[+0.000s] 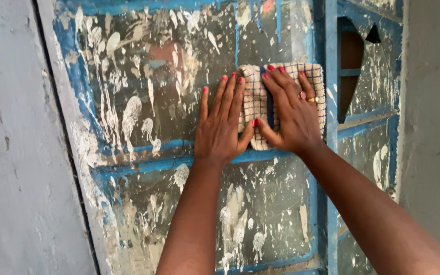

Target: The person sprays a liquid from a bottle onto a dirty window and wipes the glass and the window frame using a checkered cloth.

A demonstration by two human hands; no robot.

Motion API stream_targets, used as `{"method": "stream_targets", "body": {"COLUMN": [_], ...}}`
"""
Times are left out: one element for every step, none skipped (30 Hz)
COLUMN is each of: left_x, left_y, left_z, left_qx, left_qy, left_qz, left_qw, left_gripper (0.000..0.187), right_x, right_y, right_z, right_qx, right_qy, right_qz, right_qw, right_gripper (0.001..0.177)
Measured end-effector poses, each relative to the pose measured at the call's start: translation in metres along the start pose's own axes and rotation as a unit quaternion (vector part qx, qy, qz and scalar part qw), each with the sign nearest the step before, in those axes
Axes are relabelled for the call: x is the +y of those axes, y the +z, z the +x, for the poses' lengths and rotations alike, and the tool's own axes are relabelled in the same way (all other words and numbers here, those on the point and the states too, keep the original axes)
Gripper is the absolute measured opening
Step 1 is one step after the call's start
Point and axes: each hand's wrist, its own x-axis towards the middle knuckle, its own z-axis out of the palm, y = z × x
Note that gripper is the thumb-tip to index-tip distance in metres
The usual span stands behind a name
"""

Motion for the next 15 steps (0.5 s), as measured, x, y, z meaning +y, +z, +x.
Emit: {"method": "stream_targets", "body": {"left_x": [-0.0002, -0.0004, -0.0001, 0.0002, 0.0007, 0.0008, 0.0012, 0.0011, 0.0011, 0.0009, 0.0005, 0.0001, 0.0000, 0.0000, 0.0000], "left_y": [-0.0001, -0.0003, -0.0007, -0.0013, -0.0017, -0.0020, -0.0018, -0.0016, -0.0014, -0.0010, -0.0005, 0.0004, 0.0011, 0.0016, 0.0020], "left_z": [0.0006, 0.0013, 0.0017, 0.0020, 0.0012, 0.0010, 0.0011, 0.0011, 0.0013, 0.0014, 0.0013, 0.0016, 0.0011, 0.0005, 0.0005], "left_qx": [0.005, 0.010, -0.001, -0.011, -0.024, -0.020, -0.017, -0.013, -0.016, -0.019, -0.023, -0.015, -0.008, -0.002, -0.005], "left_qy": [0.003, 0.006, 0.002, -0.002, -0.007, -0.007, -0.006, -0.006, -0.007, -0.009, -0.011, -0.009, -0.007, -0.005, -0.007], "left_qz": [-0.003, -0.007, -0.005, -0.003, -0.001, 0.004, 0.009, 0.014, 0.012, 0.011, 0.010, 0.010, 0.009, 0.009, 0.011], "left_qw": [1.000, 1.000, 1.000, 1.000, 1.000, 1.000, 1.000, 1.000, 1.000, 1.000, 1.000, 1.000, 1.000, 1.000, 1.000], "left_gripper": [0.085, 0.085, 0.087, 0.088, 0.090, 0.090, 0.089, 0.089, 0.089, 0.090, 0.091, 0.090, 0.089, 0.087, 0.088], "right_x": [0.0012, 0.0019, 0.0022, 0.0029, 0.0034, 0.0035, 0.0033, 0.0026, 0.0022, 0.0020, 0.0023, 0.0032, 0.0034, 0.0038, 0.0049], "right_y": [0.0001, 0.0016, 0.0040, 0.0056, 0.0056, 0.0052, 0.0045, 0.0043, 0.0040, 0.0035, 0.0030, 0.0025, 0.0021, 0.0018, 0.0014], "right_z": [-0.0017, -0.0030, -0.0039, -0.0042, -0.0054, -0.0063, -0.0067, -0.0066, -0.0058, -0.0047, -0.0033, -0.0013, -0.0002, 0.0009, 0.0020], "right_qx": [0.020, 0.043, 0.064, 0.086, 0.062, 0.039, 0.015, 0.015, 0.015, 0.014, 0.010, 0.005, 0.000, -0.014, -0.027], "right_qy": [-0.007, -0.005, -0.003, -0.001, 0.009, 0.019, 0.029, 0.024, 0.018, 0.012, 0.001, -0.009, -0.019, -0.030, -0.041], "right_qz": [0.014, -0.012, -0.037, -0.061, -0.067, -0.073, -0.078, -0.074, -0.070, -0.066, -0.059, -0.052, -0.045, -0.036, -0.027], "right_qw": [1.000, 0.999, 0.997, 0.994, 0.996, 0.996, 0.996, 0.997, 0.997, 0.998, 0.998, 0.999, 0.999, 0.999, 0.998], "right_gripper": [0.075, 0.069, 0.063, 0.057, 0.054, 0.052, 0.050, 0.051, 0.053, 0.054, 0.059, 0.064, 0.069, 0.075, 0.080]}}
